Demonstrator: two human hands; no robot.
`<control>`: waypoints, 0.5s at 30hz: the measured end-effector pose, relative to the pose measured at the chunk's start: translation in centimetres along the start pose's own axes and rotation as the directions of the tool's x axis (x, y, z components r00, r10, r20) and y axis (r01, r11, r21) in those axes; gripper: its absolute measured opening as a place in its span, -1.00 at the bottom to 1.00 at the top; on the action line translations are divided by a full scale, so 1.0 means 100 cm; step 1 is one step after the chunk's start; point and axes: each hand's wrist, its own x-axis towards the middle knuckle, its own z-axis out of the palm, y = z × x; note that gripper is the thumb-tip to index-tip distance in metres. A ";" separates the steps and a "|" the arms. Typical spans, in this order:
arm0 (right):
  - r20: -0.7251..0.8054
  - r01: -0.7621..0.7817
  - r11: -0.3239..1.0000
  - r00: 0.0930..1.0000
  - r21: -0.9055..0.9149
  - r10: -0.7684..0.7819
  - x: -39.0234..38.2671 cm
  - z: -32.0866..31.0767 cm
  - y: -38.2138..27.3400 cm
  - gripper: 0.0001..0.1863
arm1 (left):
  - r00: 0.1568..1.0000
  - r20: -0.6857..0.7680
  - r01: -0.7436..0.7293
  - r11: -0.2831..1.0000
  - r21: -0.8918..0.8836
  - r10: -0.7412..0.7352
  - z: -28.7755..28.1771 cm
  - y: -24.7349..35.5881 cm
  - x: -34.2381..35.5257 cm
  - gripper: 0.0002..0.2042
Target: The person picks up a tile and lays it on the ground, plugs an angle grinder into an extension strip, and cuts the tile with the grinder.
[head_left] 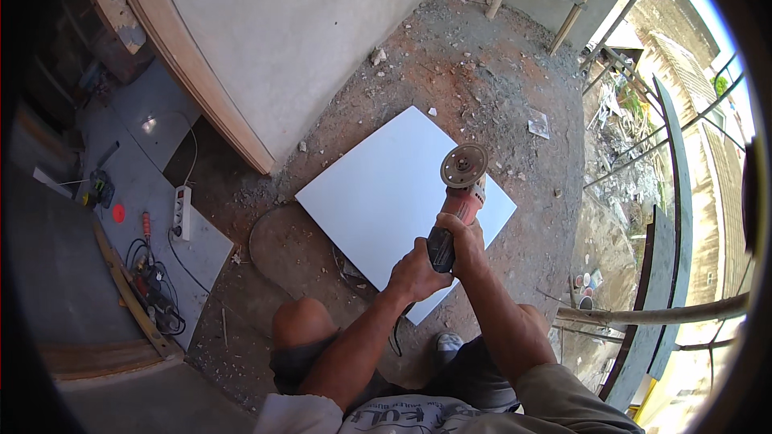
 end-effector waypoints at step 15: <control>-0.042 -0.001 1.000 0.999 0.006 0.001 -0.001 -0.002 -0.004 -0.79 | 1.000 -0.023 -0.021 1.000 -0.009 0.020 0.002 0.004 -0.002 -0.21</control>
